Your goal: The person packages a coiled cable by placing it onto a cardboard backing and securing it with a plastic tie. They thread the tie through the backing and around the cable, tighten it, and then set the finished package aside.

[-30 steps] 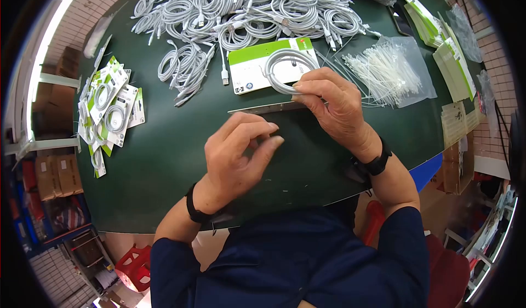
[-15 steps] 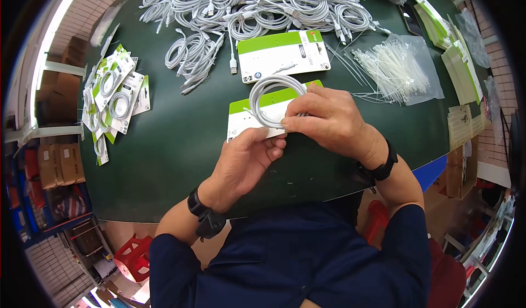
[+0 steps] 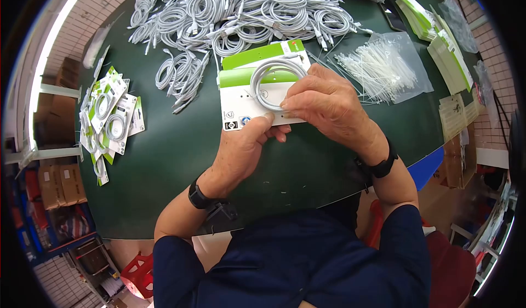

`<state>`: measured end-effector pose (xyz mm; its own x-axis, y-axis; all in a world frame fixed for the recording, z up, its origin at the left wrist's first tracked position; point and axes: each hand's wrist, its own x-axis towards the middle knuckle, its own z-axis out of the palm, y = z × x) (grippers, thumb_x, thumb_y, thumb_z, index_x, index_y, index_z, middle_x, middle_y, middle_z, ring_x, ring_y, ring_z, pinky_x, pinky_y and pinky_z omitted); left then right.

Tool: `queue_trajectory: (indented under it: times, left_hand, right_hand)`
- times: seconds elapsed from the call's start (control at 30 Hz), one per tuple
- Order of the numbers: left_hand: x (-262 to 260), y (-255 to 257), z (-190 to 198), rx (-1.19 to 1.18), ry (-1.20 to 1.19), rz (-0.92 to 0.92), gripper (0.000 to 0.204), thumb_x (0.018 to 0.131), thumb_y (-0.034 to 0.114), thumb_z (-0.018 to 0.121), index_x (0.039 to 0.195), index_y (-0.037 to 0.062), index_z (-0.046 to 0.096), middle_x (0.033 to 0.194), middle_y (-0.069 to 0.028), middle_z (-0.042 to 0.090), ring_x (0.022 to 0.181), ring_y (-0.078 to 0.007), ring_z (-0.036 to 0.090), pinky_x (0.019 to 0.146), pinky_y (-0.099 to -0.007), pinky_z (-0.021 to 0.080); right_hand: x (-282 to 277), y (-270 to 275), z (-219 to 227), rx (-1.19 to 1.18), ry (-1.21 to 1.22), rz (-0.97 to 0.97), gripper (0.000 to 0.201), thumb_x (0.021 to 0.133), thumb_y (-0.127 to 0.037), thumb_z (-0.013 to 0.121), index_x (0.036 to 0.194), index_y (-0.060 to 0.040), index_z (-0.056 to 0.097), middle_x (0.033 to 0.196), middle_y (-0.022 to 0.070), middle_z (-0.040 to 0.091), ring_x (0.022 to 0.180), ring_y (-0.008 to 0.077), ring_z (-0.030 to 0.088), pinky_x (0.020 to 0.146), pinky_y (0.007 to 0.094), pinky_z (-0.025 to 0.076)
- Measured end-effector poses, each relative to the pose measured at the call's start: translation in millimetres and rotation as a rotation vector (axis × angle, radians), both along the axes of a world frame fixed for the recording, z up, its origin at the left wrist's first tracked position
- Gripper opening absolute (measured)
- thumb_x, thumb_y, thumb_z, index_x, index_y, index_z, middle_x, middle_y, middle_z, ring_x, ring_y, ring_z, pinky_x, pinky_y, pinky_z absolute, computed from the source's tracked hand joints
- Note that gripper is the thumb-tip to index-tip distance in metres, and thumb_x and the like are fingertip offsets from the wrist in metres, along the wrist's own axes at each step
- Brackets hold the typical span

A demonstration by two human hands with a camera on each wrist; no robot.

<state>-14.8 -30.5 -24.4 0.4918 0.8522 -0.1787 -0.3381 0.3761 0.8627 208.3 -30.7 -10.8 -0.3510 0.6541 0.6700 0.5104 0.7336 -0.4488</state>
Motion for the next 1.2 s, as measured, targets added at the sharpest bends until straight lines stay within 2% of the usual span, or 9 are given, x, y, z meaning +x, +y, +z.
queue_trajectory:
  times: [0.13,0.23,0.33,0.43,0.63,0.83,1.03,1.2]
  left_hand:
    - [2.7,5.6,-1.9,0.009,-0.002,-0.041,0.037,0.105,0.015,0.059,0.136,-0.0035,0.055,0.114,-0.017,0.072,0.09,-0.0235,0.072,0.074,-0.0356,0.059]
    - [9.8,6.2,4.1,-0.049,0.01,0.051,0.036,0.104,0.024,0.066,0.129,-0.0007,0.059,0.103,-0.0115,0.071,0.078,-0.0168,0.071,0.062,-0.0286,0.058]
    - [14.0,9.0,-8.3,0.002,0.112,0.099,0.038,0.106,0.028,0.063,0.133,0.0025,0.055,0.098,-0.0089,0.07,0.067,-0.0146,0.068,0.05,-0.0258,0.05]
    - [16.7,8.9,-9.3,-0.038,0.146,0.176,0.034,0.105,0.028,0.064,0.128,0.0034,0.057,0.092,-0.007,0.069,0.059,-0.0123,0.064,0.043,-0.0235,0.044]
    - [13.1,8.3,-5.5,-0.068,0.219,0.186,0.028,0.104,0.027,0.065,0.12,0.0046,0.061,0.083,-0.0047,0.068,0.054,-0.0099,0.061,0.041,-0.0207,0.039]
    - [8.4,9.1,-8.6,-0.053,0.268,0.16,0.03,0.102,0.028,0.067,0.115,0.0016,0.062,0.082,-0.0055,0.068,0.052,-0.0085,0.061,0.041,-0.0201,0.04]
    - [7.9,8.1,-10.4,-0.031,0.244,0.144,0.034,0.102,0.031,0.068,0.119,0.0022,0.062,0.083,-0.0052,0.068,0.052,-0.0075,0.059,0.041,-0.0192,0.041]
    - [8.5,8.2,-15.8,-0.037,0.259,0.129,0.033,0.103,0.03,0.068,0.121,0.0037,0.06,0.082,-0.0054,0.069,0.048,-0.0079,0.058,0.037,-0.0192,0.037]
  right_hand:
    - [0.0,2.1,-9.7,-0.094,0.086,0.023,0.018,0.079,-0.014,0.086,0.094,-0.0126,0.076,0.093,0.0017,0.071,0.086,0.0255,0.066,0.074,0.038,0.055]
    - [-3.9,2.4,-16.1,-0.146,0.095,0.039,0.019,0.079,-0.011,0.086,0.096,-0.0125,0.077,0.092,0.0028,0.071,0.088,0.0261,0.067,0.075,0.038,0.056]
    - [-7.4,1.7,-21.0,-0.189,0.103,0.054,0.022,0.078,-0.009,0.087,0.098,-0.0123,0.077,0.094,0.0039,0.07,0.089,0.026,0.068,0.076,0.0374,0.057]
    - [-10.6,-0.9,-22.4,-0.258,0.143,0.065,0.024,0.078,-0.007,0.087,0.099,-0.0112,0.076,0.096,0.0051,0.07,0.089,0.026,0.068,0.077,0.0371,0.057]
    - [-8.5,1.0,-16.0,-0.344,0.111,0.096,0.023,0.079,-0.004,0.085,0.099,-0.0093,0.075,0.098,0.0065,0.068,0.091,0.0266,0.068,0.078,0.0368,0.056]
    - [-10.3,0.0,-21.6,-0.405,0.124,0.136,0.021,0.08,-0.002,0.084,0.097,-0.0083,0.073,0.095,0.0064,0.067,0.089,0.0266,0.067,0.075,0.0366,0.055]
    - [-8.6,-2.0,-22.8,-0.45,0.115,0.158,0.021,0.08,-0.001,0.083,0.096,-0.0085,0.071,0.093,0.0066,0.065,0.088,0.0272,0.066,0.073,0.0372,0.054]
    - [-8.3,-1.4,-22.7,-0.455,0.097,0.169,0.021,0.08,0.0,0.081,0.095,-0.0081,0.069,0.093,0.0075,0.065,0.088,0.0285,0.067,0.074,0.0386,0.054]
